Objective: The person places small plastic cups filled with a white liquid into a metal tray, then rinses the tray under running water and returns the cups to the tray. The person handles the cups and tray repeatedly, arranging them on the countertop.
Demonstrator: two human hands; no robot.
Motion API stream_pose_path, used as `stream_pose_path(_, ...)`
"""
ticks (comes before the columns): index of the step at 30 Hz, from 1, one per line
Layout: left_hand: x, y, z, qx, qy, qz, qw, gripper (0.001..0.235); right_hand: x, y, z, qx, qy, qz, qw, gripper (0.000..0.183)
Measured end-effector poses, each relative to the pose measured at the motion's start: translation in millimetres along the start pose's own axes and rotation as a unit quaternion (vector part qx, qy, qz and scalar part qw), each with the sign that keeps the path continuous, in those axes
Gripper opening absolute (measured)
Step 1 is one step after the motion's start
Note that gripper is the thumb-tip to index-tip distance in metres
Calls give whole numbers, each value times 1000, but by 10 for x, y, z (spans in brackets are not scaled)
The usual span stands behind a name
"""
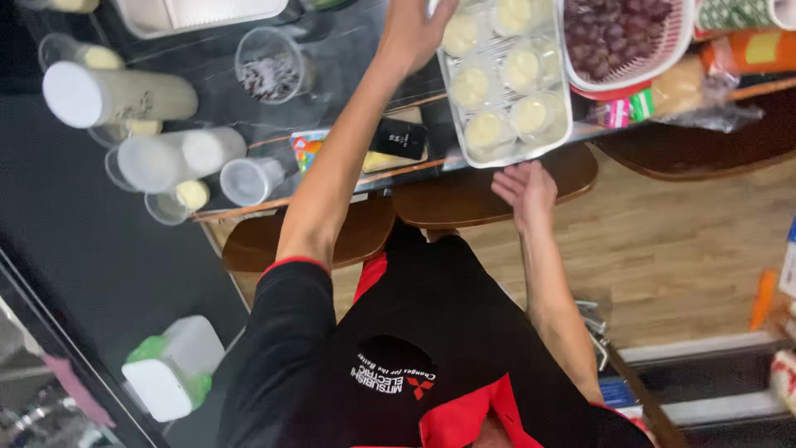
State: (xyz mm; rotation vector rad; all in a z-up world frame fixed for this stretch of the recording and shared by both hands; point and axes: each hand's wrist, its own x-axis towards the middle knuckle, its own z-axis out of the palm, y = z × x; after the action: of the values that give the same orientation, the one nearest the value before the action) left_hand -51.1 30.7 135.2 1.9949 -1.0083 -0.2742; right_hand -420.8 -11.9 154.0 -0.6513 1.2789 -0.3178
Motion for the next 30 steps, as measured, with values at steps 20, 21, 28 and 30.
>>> stream_pose_path(20, -3432, 1112, -1484, -112, -70, -230, 964, 25, -301, 446, 2385, -766, -265, -372, 452, 133)
stream_pose_path(21, -3538, 1047, -1483, -107, -73, -249, 960, 25, -255, 485, 2416, -780, -265, -360, 438, 137)
stream_pose_path(28, -4028, 639, -1508, -41, -28, -256, 965, 25, -45, 686, 2366, -818, -253, -340, 390, 146)
stream_pose_path(30, -4118, 564, -1506, -39, -42, -276, 959, 25, -20, 726, 2346, -813, -234, -355, 398, 142)
